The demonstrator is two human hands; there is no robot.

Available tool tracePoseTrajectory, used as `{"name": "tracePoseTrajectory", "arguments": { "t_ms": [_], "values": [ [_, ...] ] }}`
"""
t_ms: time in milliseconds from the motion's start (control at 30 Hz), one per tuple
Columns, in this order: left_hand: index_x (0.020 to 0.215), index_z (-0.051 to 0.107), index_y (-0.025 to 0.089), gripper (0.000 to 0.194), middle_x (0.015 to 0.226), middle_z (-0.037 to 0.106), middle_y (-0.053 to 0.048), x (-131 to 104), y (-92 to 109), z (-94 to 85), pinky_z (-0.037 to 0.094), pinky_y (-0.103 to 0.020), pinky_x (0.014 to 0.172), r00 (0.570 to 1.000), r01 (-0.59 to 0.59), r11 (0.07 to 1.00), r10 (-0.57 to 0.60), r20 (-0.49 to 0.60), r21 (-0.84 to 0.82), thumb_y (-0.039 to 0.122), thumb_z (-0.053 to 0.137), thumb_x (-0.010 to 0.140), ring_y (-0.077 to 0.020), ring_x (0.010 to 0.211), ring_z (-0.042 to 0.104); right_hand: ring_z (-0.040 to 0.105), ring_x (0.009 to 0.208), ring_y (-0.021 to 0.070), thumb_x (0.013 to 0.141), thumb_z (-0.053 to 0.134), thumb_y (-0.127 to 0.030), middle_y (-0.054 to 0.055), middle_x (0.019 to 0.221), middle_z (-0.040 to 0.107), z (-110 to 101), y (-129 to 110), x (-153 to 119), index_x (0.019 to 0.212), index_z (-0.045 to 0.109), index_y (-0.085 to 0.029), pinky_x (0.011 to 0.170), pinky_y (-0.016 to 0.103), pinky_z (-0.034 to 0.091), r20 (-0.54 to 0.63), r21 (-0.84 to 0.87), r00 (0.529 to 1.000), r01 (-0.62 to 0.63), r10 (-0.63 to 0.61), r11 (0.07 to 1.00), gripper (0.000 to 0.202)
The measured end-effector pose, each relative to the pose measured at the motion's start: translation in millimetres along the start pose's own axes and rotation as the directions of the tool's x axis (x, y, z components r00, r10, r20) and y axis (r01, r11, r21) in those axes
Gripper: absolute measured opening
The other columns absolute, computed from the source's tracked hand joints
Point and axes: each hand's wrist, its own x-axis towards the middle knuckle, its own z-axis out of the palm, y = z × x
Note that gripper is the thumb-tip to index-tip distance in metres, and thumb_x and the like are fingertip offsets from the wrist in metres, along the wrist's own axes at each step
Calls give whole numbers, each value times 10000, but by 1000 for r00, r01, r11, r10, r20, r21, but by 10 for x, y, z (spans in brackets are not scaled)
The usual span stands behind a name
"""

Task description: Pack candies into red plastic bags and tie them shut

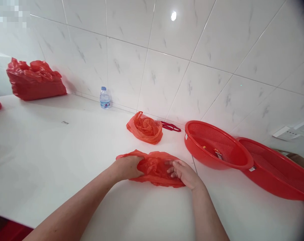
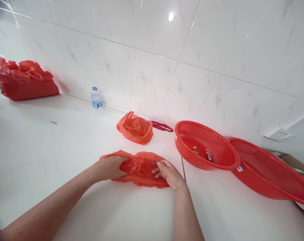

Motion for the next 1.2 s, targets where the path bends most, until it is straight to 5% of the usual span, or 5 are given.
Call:
{"name": "tracePoseTrajectory", "arguments": {
  "t_ms": [167,333,800,967,1200],
  "values": [
    [875,617,262,288,833,671,-38,-128,136,-59,357,-256,449,957,22,986,-69,283,166,349,601,601,-210,629,607,559,562,88,834,515,-500,117,1030,657,-11,-2,68,938,578,-171,447,205,379,-158,-44,986,-63,55,997,351],
    [951,582,266,363,827,664,-28,-69,167,-75,385,-261,489,969,46,975,-97,228,218,291,593,589,-212,687,622,597,598,120,774,573,-503,38,858,679,158,-99,18,934,629,-214,502,223,430,-298,-534,954,-141,-29,834,335],
    [1275,488,260,634,1312,521,-74,-100,93,-21,472,-300,717,972,-181,951,135,191,250,161,544,651,-289,1087,556,609,771,189,760,570,-506,31,865,660,419,-74,43,858,595,-242,640,292,414,-336,-749,914,-112,-229,652,283],
    [1371,359,358,836,1450,364,-47,-118,137,110,470,-386,852,909,-415,829,365,201,375,53,523,609,-306,1252,423,580,705,190,797,521,-412,29,779,648,490,32,183,860,566,-241,593,295,348,-409,-835,857,-214,-313,507,188],
    [923,678,301,349,1254,570,19,-222,410,130,375,-387,1016,722,-690,700,645,250,184,86,528,692,-270,1238,436,539,629,162,832,440,-301,6,705,626,495,86,215,827,551,-242,556,277,317,-409,-856,843,-222,-349,467,126]
  ]
}}
